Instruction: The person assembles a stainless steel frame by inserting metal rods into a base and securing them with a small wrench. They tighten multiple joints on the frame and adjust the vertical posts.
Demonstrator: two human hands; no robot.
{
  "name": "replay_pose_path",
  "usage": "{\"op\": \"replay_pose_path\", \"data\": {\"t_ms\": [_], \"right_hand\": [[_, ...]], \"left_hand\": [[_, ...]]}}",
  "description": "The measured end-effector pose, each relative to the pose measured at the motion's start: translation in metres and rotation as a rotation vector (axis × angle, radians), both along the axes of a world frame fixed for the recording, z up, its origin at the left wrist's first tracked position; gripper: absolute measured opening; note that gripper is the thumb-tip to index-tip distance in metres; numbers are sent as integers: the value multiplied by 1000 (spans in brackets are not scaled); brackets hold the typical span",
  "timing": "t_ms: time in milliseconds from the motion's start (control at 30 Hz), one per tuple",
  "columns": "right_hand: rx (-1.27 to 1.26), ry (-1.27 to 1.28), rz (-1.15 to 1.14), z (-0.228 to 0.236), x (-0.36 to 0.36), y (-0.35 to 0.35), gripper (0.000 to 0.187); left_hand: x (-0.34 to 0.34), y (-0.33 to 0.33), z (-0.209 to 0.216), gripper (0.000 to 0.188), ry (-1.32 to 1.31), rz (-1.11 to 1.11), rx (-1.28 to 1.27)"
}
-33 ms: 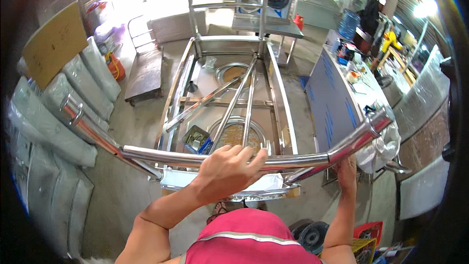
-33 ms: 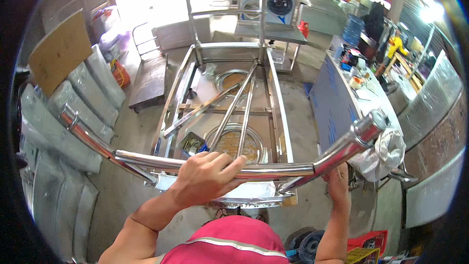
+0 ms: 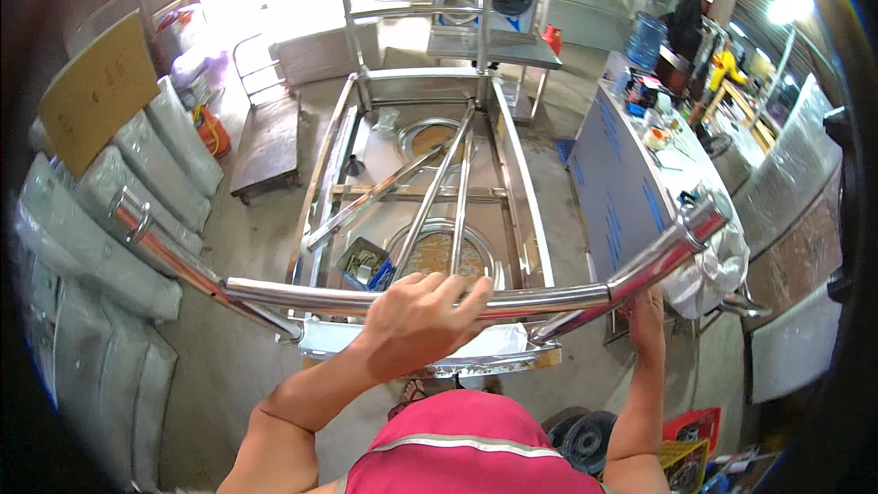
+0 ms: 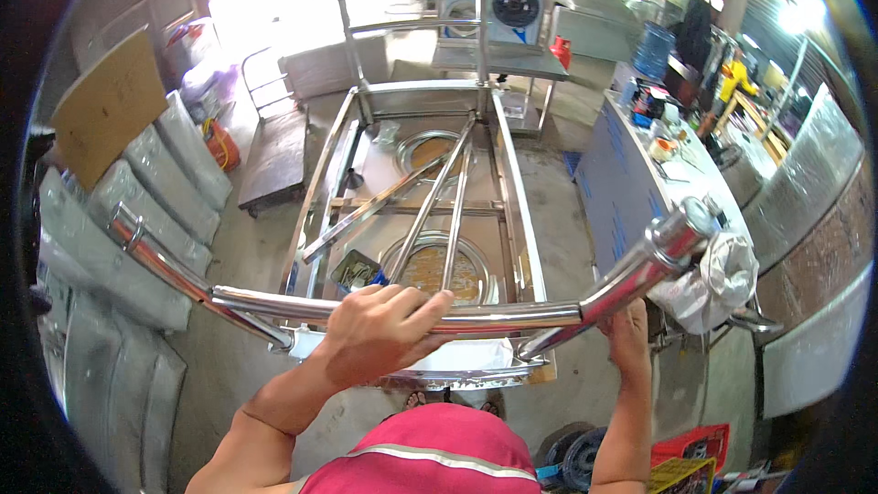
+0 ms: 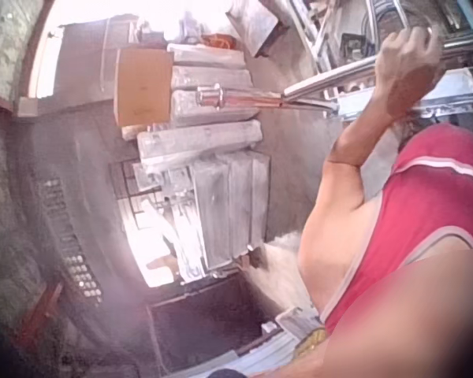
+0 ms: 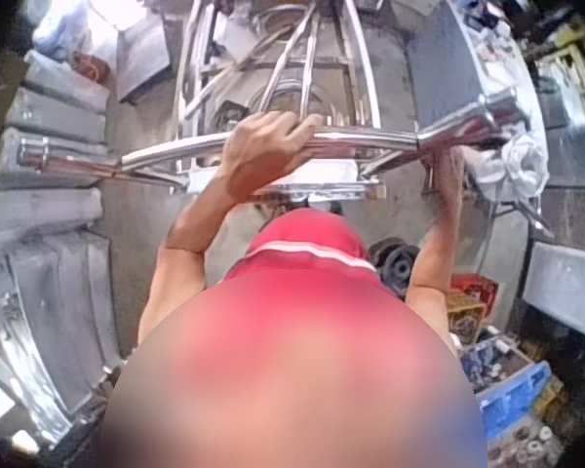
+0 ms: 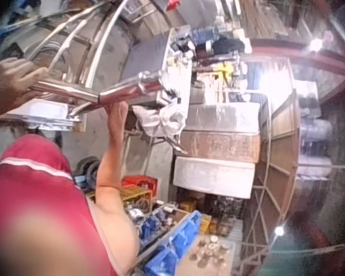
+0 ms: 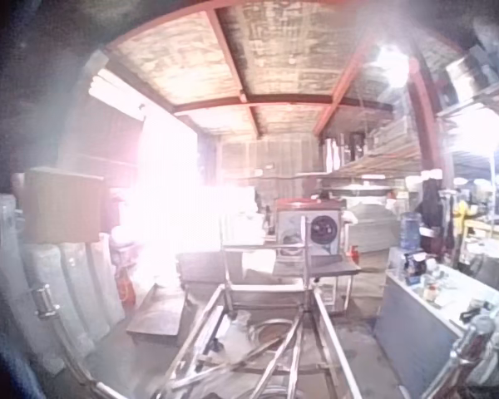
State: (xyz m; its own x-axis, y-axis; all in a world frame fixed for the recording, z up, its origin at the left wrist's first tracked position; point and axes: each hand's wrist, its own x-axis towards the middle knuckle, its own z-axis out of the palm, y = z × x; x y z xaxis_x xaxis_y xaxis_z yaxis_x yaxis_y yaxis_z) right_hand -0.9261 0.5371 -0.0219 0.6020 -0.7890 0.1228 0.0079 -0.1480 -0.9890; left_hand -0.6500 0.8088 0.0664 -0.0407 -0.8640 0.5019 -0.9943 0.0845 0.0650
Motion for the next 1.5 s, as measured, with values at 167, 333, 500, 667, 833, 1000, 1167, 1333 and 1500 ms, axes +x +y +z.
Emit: {"op": "replay_pose_path", "data": {"t_ms": [167,333,500,667,833,1000,1167,1333,1500], "right_hand": [[-246,-15,47,15,4,10,39],[-301,-71,151,10,17,1,53],[-330,-220,-18,2,29,2,57],[-429,-143,39,14,23,3,58],[-303,-152,249,17,18,-9,54],[-379,-185,178,10,17,-8,44],[-455,-117,320,13,19,-17,34],[-399,-217,238,14,20,-18,39],[-390,-172,360,13,21,-19,35]], "left_hand": [[-5,-4,9,46,-21,69,72],[-5,-9,10,46,-45,92,58],[-9,-12,9,47,-46,120,47],[-12,-12,8,51,-41,138,54],[-16,-16,4,51,-46,147,34],[-19,-19,3,49,-49,160,12],[-20,-19,4,51,-49,173,31],[-23,-19,5,51,-87,171,32],[-25,-19,2,51,-46,185,14]]}}
